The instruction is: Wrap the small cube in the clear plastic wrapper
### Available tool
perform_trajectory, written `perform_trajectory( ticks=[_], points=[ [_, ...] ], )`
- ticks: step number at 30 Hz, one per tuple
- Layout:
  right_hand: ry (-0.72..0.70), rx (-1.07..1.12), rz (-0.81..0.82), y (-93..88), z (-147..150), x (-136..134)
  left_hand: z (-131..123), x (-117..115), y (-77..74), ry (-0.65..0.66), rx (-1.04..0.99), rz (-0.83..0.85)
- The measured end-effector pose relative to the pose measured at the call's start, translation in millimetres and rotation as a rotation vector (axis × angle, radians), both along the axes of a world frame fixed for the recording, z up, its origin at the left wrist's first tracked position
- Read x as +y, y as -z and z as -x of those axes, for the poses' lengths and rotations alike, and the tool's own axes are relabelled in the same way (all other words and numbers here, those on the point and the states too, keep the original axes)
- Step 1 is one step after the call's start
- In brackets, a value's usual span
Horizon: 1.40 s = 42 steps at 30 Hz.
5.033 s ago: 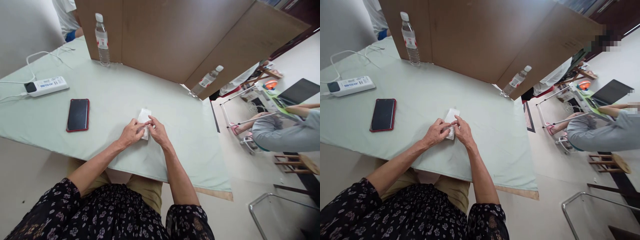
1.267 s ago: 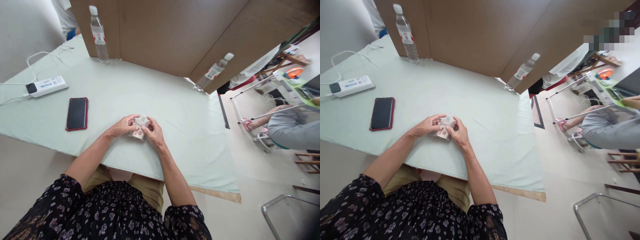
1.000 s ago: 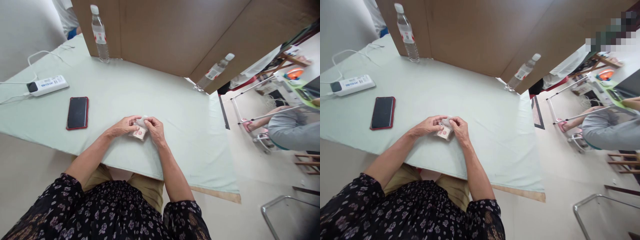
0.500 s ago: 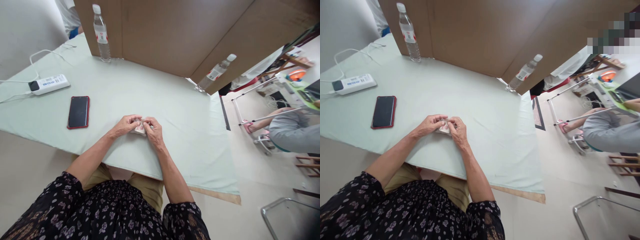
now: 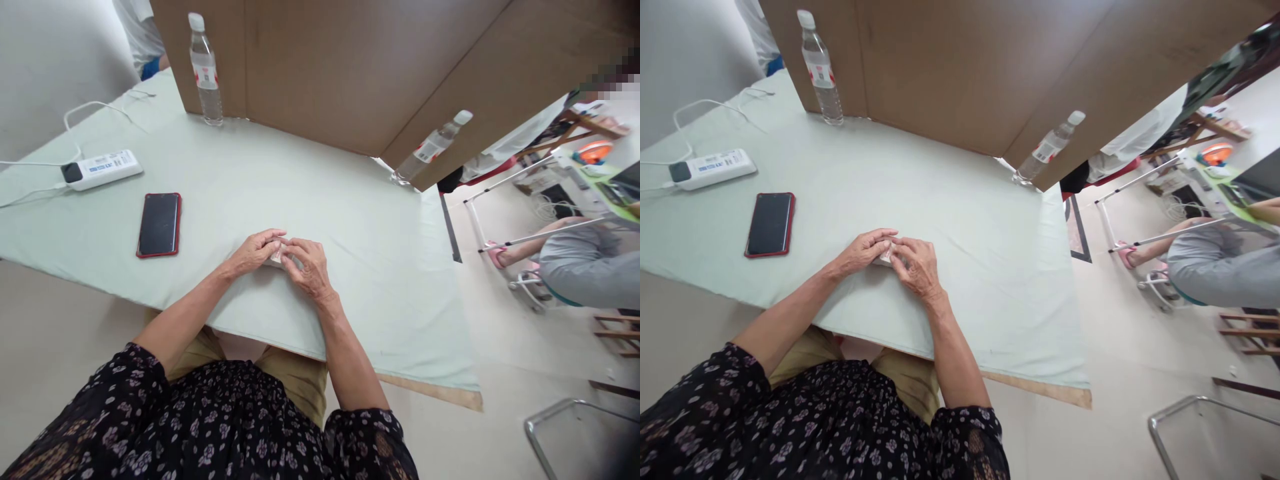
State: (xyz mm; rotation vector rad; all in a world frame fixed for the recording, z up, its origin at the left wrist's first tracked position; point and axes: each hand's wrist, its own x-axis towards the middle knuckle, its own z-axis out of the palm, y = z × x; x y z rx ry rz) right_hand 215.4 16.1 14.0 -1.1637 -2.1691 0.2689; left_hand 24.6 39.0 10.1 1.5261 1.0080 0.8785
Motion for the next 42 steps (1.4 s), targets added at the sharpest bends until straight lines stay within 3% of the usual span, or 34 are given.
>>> perform_trajectory(
  ticks=[7,11,20,29,36,42],
  points=[
    [-0.012,-0.131,-0.070,1.6,-5,-5,3,-5,0.5,-0.136,0.196,-0.215],
    [-0.002,-0.108,-0.066,6.8,-3,-4,4,-7,-0.7,-0.203,0.187,-0.120],
    [0.012,0.025,0.007,11.4,-4,-5,-2,-5,3.9,-0.111,0.071,0.000],
    [0.008,-0.011,0.008,11.6,-1,-4,-2,-3,3.0,-0.104,0.014,-0.009],
    [-0.013,-0.046,-0.019,13.2,0,-6,3,0,8.8,-0.065,-0.066,0.083],
    [-0.007,-0.039,-0.007,13.9,5,-3,5,1,10.6,-0.052,-0.071,0.034]
  ],
)
